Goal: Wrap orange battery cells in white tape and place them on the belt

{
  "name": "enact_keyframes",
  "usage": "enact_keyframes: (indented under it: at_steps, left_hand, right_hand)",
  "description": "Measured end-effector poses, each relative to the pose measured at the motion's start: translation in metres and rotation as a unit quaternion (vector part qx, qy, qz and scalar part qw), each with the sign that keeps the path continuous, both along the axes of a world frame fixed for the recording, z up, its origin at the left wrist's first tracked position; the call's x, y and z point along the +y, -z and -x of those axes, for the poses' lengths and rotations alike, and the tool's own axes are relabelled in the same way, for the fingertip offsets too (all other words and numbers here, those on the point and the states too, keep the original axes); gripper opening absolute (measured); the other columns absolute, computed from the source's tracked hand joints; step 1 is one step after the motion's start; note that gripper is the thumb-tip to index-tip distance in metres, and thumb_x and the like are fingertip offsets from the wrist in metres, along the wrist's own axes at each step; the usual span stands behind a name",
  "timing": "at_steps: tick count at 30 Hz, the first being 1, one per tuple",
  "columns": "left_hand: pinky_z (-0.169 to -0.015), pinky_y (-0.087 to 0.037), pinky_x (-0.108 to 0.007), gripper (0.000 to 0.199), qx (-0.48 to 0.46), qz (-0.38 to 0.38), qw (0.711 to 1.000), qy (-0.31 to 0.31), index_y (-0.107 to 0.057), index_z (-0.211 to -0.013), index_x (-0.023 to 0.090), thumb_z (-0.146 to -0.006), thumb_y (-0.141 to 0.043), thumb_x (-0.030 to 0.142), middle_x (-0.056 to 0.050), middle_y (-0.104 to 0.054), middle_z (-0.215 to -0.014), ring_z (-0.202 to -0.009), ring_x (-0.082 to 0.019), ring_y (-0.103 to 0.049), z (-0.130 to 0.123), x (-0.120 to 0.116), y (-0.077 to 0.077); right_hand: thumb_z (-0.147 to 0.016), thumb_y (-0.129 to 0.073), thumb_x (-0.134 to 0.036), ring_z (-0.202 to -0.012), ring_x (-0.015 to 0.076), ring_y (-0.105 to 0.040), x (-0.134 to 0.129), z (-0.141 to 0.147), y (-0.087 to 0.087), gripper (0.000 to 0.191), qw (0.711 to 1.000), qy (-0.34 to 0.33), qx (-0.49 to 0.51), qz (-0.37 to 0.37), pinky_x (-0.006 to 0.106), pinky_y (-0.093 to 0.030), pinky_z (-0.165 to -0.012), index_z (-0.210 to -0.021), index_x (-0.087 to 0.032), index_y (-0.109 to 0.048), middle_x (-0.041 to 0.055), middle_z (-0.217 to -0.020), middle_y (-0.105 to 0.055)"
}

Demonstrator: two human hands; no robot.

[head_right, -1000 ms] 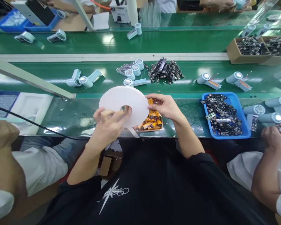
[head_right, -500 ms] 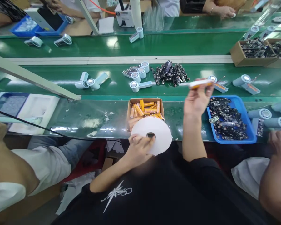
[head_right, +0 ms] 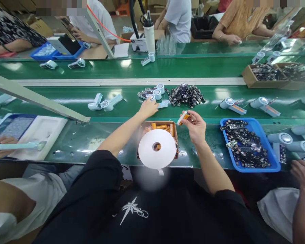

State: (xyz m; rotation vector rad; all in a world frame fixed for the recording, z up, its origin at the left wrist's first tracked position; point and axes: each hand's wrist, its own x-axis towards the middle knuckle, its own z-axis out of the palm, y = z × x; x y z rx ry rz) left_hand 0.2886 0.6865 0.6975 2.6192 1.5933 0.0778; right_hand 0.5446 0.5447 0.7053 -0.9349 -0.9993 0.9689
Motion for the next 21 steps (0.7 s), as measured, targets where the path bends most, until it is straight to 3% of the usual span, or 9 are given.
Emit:
enact_keyframes:
  at_steps: [3, 6, 11, 14, 18, 21]
  left_hand:
    - [-0.108, -0.042, -0.058, 0.033, 0.011, 0.005, 0.999, 0.047, -0.079, -0.118, 0.019, -0.091, -0.06, 0.012, -0.019, -0.07, -0.129, -0.144, -0.043, -0.038, 0.007, 0.004, 0.016]
    - [-0.108, -0.044, -0.058, 0.032, -0.016, 0.027, 0.998, 0.052, -0.08, -0.109, 0.017, -0.087, -0.059, 0.008, -0.018, -0.072, -0.124, -0.151, -0.044, -0.029, 0.015, 0.004, 0.025]
    - [-0.122, -0.034, -0.06, 0.02, -0.114, 0.086, 0.989, 0.032, -0.081, -0.097, 0.019, -0.092, -0.062, 0.024, -0.01, -0.074, -0.126, -0.153, -0.041, -0.027, 0.019, 0.015, 0.035]
    - [-0.128, -0.025, -0.061, 0.019, -0.194, 0.117, 0.974, 0.01, -0.079, -0.097, 0.021, -0.094, -0.062, 0.027, -0.007, -0.073, -0.13, -0.155, -0.036, -0.027, 0.017, 0.018, 0.039]
    - [-0.132, -0.022, -0.053, 0.024, -0.262, 0.143, 0.953, -0.055, -0.076, -0.108, 0.021, -0.1, -0.053, 0.026, -0.008, -0.072, -0.129, -0.157, -0.03, -0.027, 0.011, 0.018, 0.043]
    - [-0.132, -0.024, -0.047, 0.029, -0.27, 0.141, 0.949, -0.077, -0.073, -0.114, 0.02, -0.103, -0.047, 0.025, -0.009, -0.07, -0.13, -0.154, -0.027, -0.032, 0.007, 0.017, 0.043]
  right_hand:
    - [-0.071, -0.093, -0.028, -0.099, 0.0225, -0.079, 0.014, -0.006, 0.001, 0.044, 0.999, -0.013, -0.047, -0.01, 0.038, -0.068, -0.087, -0.111, -0.026, -0.073, 0.0035, -0.112, -0.082]
    - [-0.069, -0.094, -0.031, -0.098, 0.0225, -0.079, 0.043, 0.0, 0.007, 0.045, 0.994, -0.041, -0.093, -0.025, 0.04, -0.067, -0.092, -0.109, -0.025, -0.073, 0.0036, -0.111, -0.082]
    - [-0.074, -0.088, -0.042, -0.094, 0.0239, -0.079, 0.114, 0.028, 0.024, 0.04, 0.963, -0.085, -0.254, -0.038, 0.04, -0.065, -0.093, -0.105, -0.022, -0.075, 0.0041, -0.102, -0.082]
    - [-0.087, -0.076, -0.038, -0.091, 0.0231, -0.079, 0.144, 0.038, 0.03, 0.03, 0.897, -0.137, -0.415, -0.065, 0.035, -0.063, -0.088, -0.11, -0.02, -0.075, 0.0055, -0.099, -0.082]
    - [-0.1, -0.06, -0.03, -0.098, 0.0227, -0.077, 0.153, 0.039, 0.029, 0.032, 0.752, -0.178, -0.63, -0.079, 0.031, -0.057, -0.089, -0.127, -0.018, -0.072, 0.0087, -0.108, -0.082]
    - [-0.101, -0.057, -0.027, -0.104, 0.0248, -0.075, 0.148, 0.04, 0.026, 0.031, 0.703, -0.201, -0.678, -0.079, 0.032, -0.055, -0.088, -0.127, -0.023, -0.074, 0.0088, -0.116, -0.08]
